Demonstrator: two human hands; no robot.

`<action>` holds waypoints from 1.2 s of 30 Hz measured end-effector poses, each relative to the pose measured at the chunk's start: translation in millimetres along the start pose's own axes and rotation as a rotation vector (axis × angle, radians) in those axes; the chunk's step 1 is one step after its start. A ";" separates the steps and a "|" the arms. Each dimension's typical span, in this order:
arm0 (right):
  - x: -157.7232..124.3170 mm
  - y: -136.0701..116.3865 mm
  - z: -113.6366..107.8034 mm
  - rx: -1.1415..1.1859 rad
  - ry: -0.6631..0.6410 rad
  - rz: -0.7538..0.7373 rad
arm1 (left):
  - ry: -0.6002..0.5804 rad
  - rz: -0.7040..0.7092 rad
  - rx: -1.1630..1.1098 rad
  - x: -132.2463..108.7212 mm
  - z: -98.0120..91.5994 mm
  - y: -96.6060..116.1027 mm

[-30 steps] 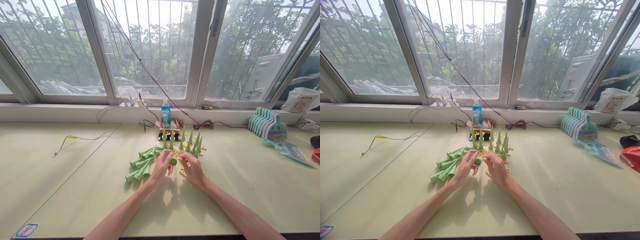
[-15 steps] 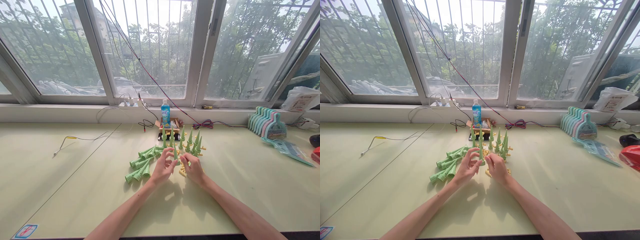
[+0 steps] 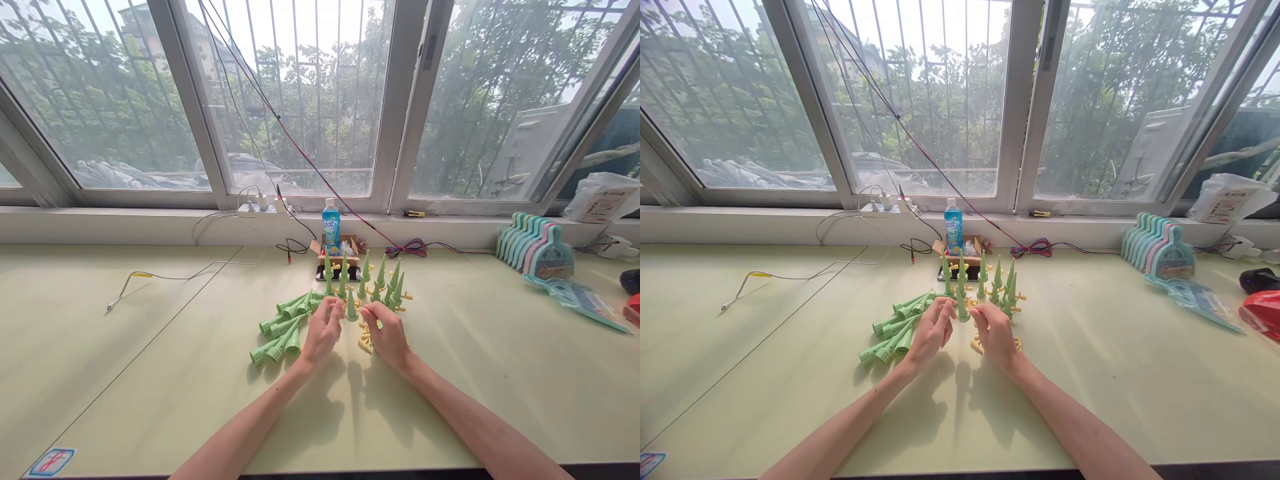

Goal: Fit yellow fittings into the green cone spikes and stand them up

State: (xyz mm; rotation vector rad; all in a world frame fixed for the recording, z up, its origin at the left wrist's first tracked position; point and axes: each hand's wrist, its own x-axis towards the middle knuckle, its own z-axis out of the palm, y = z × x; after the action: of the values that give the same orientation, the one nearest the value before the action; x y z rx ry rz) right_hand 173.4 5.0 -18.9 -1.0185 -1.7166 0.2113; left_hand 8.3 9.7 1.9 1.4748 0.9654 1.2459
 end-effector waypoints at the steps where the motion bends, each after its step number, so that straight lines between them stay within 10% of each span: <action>1: 0.5 -0.8 -0.5 -0.003 -0.001 -0.010 | -0.003 -0.023 -0.023 0.8 -0.5 0.0; 15: 0.3 3.6 -0.4 0.041 -0.072 -0.031 | -0.141 -0.202 -0.092 0.9 -2.1 4.6; 36: -1.8 11.4 3.1 -0.020 -0.101 0.015 | -0.130 0.042 0.122 -4.1 -4.0 -2.6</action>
State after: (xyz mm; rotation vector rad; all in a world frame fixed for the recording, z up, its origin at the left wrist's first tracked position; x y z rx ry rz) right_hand 176.8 11.8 -28.1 -1.0510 -1.8057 0.2602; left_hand 3.7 7.1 -1.5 1.6576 0.9409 1.1226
